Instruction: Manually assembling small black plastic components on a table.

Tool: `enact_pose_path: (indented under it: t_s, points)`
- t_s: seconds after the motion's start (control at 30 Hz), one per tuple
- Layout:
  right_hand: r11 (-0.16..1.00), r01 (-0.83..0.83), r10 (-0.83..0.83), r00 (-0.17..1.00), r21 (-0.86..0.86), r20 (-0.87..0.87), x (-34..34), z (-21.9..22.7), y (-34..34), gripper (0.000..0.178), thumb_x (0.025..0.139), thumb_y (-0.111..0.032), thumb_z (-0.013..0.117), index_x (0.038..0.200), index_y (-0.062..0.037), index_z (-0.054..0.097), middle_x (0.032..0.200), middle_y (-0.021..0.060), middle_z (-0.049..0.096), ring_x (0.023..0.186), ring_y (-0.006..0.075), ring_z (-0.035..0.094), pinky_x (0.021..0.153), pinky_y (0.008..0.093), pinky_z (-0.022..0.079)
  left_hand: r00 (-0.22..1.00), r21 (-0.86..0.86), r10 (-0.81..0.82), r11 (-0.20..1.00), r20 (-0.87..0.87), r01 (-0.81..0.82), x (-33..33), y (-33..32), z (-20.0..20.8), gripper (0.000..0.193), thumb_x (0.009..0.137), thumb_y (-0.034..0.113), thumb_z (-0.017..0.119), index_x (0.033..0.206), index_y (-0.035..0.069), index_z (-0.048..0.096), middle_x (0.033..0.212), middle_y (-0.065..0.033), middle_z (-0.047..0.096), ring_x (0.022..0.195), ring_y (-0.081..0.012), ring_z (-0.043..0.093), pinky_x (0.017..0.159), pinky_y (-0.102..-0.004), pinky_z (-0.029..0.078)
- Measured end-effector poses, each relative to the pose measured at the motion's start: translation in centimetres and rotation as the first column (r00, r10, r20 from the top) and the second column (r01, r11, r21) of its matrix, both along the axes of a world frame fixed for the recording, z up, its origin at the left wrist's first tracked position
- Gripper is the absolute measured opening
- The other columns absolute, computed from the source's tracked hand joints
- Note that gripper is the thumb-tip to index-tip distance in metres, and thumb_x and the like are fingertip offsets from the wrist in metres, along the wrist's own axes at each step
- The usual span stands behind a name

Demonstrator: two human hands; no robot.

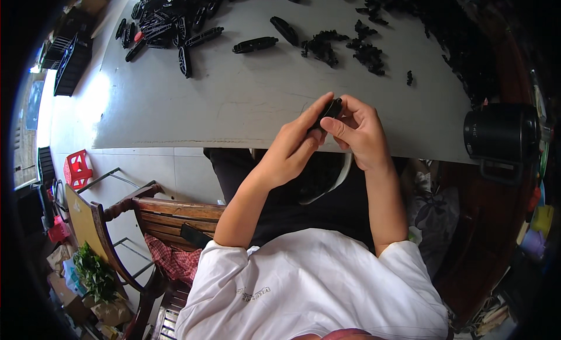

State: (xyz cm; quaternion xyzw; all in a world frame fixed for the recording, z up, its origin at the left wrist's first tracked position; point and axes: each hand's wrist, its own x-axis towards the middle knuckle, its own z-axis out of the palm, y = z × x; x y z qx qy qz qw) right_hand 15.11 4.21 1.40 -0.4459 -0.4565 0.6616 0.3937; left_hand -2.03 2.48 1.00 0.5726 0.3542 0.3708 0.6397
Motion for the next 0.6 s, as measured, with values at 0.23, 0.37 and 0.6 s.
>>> enact_pose_path:
  t_s: [0.23,0.37,0.6]
  points:
    - [0.974,0.226,-0.218,0.930,-0.007,-0.297,0.7,-1.9,2.9,0.014,0.081,-0.009,0.057,0.094,-0.0045,0.053,0.086,0.0035,0.058,0.078,0.0092,0.057,0.066,0.0245,0.048,0.869,0.602,0.397,0.784,-0.296,-0.153,-0.8,4.7,-1.9,0.047,0.082,0.002,0.051,0.129,0.004,0.045,0.098,-0.0163,0.054,0.091,-0.0309,0.052,0.085,-0.0366,0.042]
    - [0.951,0.221,-0.290,0.878,0.215,0.381,0.9,-2.5,8.1,0.019,0.079,-0.012,0.059,0.095,-0.0036,0.052,0.082,0.0046,0.056,0.074,0.0177,0.055,0.076,0.0353,0.047,0.303,0.907,0.872,0.417,-0.385,-0.048,-3.7,9.7,-2.6,0.043,0.079,0.007,0.059,0.122,0.006,0.051,0.116,-0.0179,0.048,0.106,-0.0343,0.046,0.090,-0.0384,0.039]
    - [0.929,0.071,-0.287,0.756,0.362,0.588,1.0,-3.2,10.5,0.014,0.078,-0.013,0.067,0.081,-0.0013,0.061,0.062,-0.0002,0.056,0.052,0.0063,0.047,0.047,0.0233,0.036,0.487,0.630,0.653,0.739,-0.580,-0.241,-4.8,10.4,-2.4,0.028,0.085,0.013,0.055,0.112,0.005,0.053,0.094,-0.0078,0.055,0.086,-0.0216,0.052,0.075,-0.0344,0.042]
